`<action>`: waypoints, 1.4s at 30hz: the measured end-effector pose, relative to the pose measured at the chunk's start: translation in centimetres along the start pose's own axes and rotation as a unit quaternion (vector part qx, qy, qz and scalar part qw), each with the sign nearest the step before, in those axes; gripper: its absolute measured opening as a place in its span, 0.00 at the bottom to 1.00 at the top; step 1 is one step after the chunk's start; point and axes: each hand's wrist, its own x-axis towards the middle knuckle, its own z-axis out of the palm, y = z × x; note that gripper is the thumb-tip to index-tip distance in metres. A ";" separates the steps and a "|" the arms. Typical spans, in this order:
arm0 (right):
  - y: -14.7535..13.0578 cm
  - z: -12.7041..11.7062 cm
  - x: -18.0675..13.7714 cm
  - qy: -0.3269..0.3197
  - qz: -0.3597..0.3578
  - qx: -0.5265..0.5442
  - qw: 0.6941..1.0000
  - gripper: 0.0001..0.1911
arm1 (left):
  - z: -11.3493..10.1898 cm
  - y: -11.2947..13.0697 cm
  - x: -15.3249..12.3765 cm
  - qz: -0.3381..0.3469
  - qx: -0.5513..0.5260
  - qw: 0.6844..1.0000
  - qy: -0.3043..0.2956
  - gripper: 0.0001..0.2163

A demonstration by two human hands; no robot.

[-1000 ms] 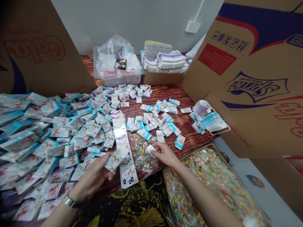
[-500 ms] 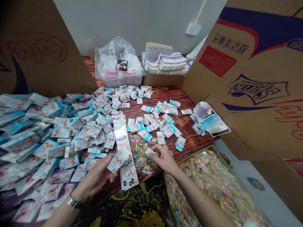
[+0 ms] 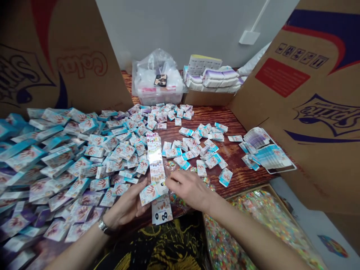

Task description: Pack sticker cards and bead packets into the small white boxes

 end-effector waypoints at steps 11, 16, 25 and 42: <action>-1.0 -0.3 0.7 0.000 -0.030 0.132 0.991 0.13 | 0.7 0.0 0.1 0.015 -0.016 1.000 0.003 0.17; -1.8 0.9 1.1 0.064 0.177 0.310 0.932 0.07 | 0.6 0.2 -0.1 0.031 0.010 0.999 -0.008 0.17; -2.4 4.2 0.9 0.111 0.318 0.377 0.862 0.09 | -0.3 -0.1 -0.4 0.137 0.284 0.946 0.077 0.19; -3.8 5.2 2.0 0.174 0.338 0.400 0.834 0.03 | -0.1 -1.6 0.0 0.433 0.679 0.579 0.126 0.25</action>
